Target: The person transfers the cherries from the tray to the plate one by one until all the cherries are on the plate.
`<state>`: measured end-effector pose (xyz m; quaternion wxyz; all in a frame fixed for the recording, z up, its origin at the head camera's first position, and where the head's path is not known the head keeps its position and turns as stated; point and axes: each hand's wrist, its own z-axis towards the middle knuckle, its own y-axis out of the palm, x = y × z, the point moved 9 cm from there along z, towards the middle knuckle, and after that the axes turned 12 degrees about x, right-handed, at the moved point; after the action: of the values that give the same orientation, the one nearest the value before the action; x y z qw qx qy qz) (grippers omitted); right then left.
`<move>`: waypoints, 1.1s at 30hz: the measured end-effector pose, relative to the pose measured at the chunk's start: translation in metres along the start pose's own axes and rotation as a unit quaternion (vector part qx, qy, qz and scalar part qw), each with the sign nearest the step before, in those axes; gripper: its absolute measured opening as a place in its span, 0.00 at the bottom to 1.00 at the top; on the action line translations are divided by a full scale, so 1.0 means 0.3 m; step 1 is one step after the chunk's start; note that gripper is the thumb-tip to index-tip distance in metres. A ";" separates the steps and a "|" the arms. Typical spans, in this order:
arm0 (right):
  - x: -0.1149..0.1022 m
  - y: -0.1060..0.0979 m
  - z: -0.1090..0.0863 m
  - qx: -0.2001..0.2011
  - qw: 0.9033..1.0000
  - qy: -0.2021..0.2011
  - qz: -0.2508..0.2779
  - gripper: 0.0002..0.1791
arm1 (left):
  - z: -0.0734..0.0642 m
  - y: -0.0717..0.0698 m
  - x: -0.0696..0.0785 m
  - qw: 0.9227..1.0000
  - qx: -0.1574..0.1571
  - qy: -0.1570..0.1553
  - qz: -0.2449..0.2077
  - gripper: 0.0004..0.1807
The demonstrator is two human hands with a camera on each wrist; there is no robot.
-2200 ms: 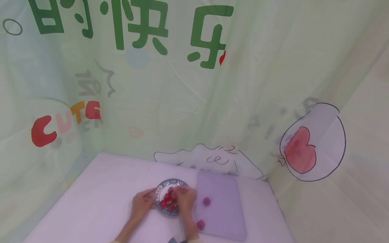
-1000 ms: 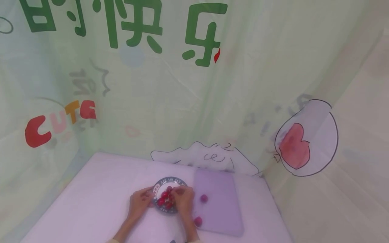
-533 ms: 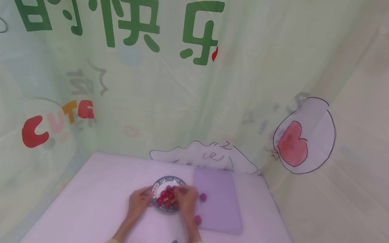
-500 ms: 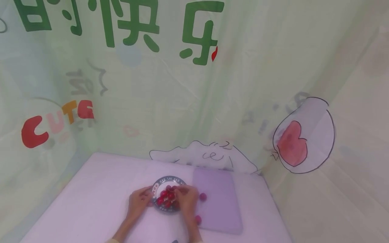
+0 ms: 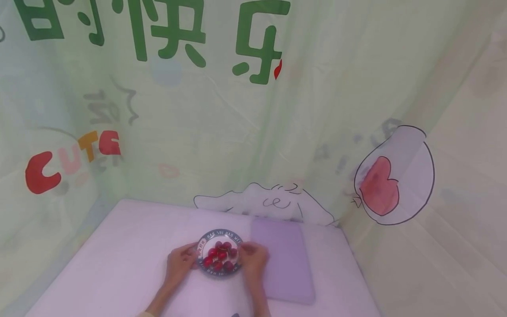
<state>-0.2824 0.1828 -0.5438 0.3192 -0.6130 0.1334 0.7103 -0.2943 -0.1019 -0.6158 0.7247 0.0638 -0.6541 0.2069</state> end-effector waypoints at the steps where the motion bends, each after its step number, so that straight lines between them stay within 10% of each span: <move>1: -0.003 -0.011 0.002 0.007 1.000 0.002 0.001 0.06 | 0.001 0.000 0.000 1.000 0.000 -0.001 0.001 0.20; 33: 0.039 -0.205 0.052 0.094 0.995 0.002 0.012 0.10 | 0.004 0.004 -0.012 1.000 0.003 -0.001 0.012 0.20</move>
<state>-0.2573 0.2420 -0.5392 0.3668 -0.5798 0.2074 0.6973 -0.2961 -0.1020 -0.6194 0.7211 0.0585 -0.6553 0.2173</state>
